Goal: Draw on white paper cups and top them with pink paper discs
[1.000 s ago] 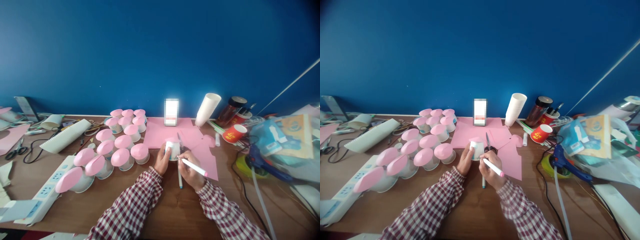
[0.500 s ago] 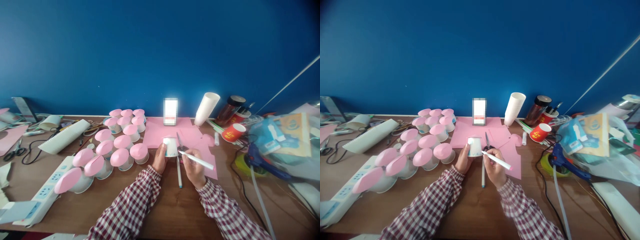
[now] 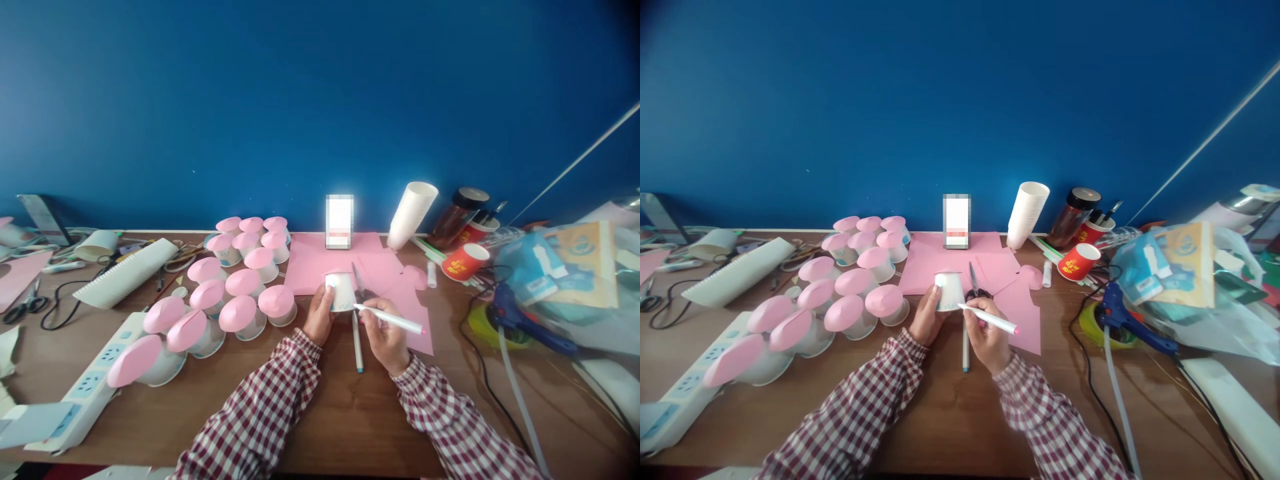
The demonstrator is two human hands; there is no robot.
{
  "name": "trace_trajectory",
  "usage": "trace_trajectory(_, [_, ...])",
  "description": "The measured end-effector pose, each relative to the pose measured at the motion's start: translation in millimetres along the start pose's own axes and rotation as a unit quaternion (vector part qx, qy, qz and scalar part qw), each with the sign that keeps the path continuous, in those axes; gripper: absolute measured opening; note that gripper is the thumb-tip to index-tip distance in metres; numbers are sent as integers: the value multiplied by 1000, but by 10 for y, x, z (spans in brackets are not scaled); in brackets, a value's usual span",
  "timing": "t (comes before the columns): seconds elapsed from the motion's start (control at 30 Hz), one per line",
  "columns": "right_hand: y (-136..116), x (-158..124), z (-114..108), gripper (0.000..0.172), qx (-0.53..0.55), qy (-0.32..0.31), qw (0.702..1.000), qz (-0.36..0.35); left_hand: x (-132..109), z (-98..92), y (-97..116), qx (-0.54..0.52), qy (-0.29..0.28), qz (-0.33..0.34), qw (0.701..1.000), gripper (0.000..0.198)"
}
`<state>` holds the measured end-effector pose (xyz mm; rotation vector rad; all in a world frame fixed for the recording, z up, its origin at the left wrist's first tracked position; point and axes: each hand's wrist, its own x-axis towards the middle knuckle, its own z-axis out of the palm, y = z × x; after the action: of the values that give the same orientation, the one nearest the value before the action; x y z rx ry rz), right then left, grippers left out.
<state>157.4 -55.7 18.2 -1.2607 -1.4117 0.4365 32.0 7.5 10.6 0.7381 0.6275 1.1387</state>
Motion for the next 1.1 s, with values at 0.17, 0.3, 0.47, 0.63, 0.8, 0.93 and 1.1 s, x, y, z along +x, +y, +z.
trace_trajectory(0.17, [-15,14,-9,11,-45,0,998,-35,6,-2,-18,29,1,19,999,42])
trace_trajectory(0.3, [-31,30,-15,10,-55,-4,998,-40,8,-42,-45,71,-9,41,997,41])
trace_trajectory(0.47, [-40,40,-22,10,-62,0,997,-49,6,-63,-59,81,-17,46,995,38])
trace_trajectory(0.63, [-30,39,-20,11,-67,-3,996,-51,7,-57,-59,86,-9,45,995,41])
trace_trajectory(0.8, [-21,36,-18,10,-65,-4,997,-49,5,-53,-52,79,-13,40,996,41])
trace_trajectory(0.93, [-24,37,-17,9,-62,-5,997,-50,5,-64,-58,94,-8,46,995,41])
trace_trajectory(1.1, [-28,39,-18,7,-62,-7,996,-57,1,-61,-56,97,-7,44,994,41])
